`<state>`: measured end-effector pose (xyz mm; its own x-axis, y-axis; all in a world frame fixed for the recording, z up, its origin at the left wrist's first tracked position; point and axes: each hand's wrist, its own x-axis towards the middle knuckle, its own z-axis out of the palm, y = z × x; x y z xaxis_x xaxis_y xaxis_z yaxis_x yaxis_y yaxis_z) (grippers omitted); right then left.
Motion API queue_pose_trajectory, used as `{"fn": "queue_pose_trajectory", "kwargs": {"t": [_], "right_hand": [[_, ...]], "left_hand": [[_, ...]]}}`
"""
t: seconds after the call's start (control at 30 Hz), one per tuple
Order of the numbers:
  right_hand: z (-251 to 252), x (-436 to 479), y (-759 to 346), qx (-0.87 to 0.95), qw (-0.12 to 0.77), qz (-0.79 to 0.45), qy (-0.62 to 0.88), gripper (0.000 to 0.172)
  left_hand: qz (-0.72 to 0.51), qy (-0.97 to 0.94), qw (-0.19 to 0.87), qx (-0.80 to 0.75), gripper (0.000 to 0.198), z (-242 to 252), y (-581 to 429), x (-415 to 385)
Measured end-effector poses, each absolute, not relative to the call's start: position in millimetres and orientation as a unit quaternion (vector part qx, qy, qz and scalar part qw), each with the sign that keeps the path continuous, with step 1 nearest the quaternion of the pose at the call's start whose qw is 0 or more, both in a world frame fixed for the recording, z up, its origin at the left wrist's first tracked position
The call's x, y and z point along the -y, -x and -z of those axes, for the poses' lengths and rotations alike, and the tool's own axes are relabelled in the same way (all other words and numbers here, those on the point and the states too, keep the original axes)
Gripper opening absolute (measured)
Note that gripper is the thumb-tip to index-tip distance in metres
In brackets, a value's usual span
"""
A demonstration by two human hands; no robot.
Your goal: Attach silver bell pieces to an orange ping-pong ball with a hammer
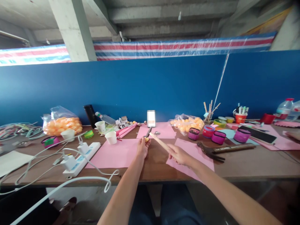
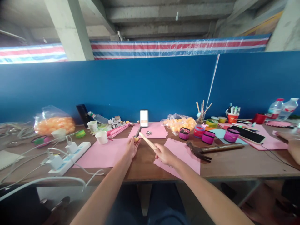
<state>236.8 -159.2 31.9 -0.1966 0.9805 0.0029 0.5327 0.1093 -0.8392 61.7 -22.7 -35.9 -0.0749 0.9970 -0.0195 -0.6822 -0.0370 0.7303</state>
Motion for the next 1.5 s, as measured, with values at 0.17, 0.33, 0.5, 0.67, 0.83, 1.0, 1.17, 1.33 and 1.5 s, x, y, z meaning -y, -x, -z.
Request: {"fn": "queue_pose_trajectory", "kwargs": {"t": [0.17,0.33,0.5,0.67,0.83,1.0,1.17,1.33,1.5], "right_hand": [[-29.1,159.0,-235.0,0.681,0.328,-0.357,0.549,0.04],[-32.3,157.3,-237.1,0.695,0.311,-0.331,0.558,0.038],[-34.7,143.1,-255.0,0.719,0.289,-0.188,0.604,0.033],[-25.3,124.7,-278.4,0.667,0.223,-0.073,0.707,0.036],[-16.1,115.0,-293.4,0.627,0.181,-0.052,0.756,0.038],[-9.4,111.9,-299.8,0.6,0.137,-0.038,0.788,0.032],[-5.6,110.7,-303.0,0.591,0.112,-0.018,0.799,0.028],[-7.3,111.3,-300.5,0.588,0.095,0.009,0.803,0.03],[-9.7,111.5,-297.3,0.584,0.082,0.029,0.807,0.029]], "left_hand": [[-0.659,-0.27,0.63,-0.31,0.02,35.4,-61.5,24.1],[-0.649,-0.279,0.633,-0.317,0.023,35.8,-61.1,24.6],[-0.656,-0.283,0.626,-0.313,0.021,36.8,-60.7,24.0],[-0.656,-0.291,0.624,-0.309,0.02,36.0,-60.9,24.4],[-0.654,-0.296,0.622,-0.313,0.021,37.0,-61.0,23.3],[-0.654,-0.294,0.619,-0.32,0.021,38.7,-61.2,21.5],[-0.65,-0.295,0.623,-0.32,0.022,38.1,-61.0,21.9],[-0.648,-0.298,0.623,-0.321,0.022,37.1,-60.7,23.0],[-0.647,-0.304,0.623,-0.317,0.021,36.3,-60.7,24.1]]}}
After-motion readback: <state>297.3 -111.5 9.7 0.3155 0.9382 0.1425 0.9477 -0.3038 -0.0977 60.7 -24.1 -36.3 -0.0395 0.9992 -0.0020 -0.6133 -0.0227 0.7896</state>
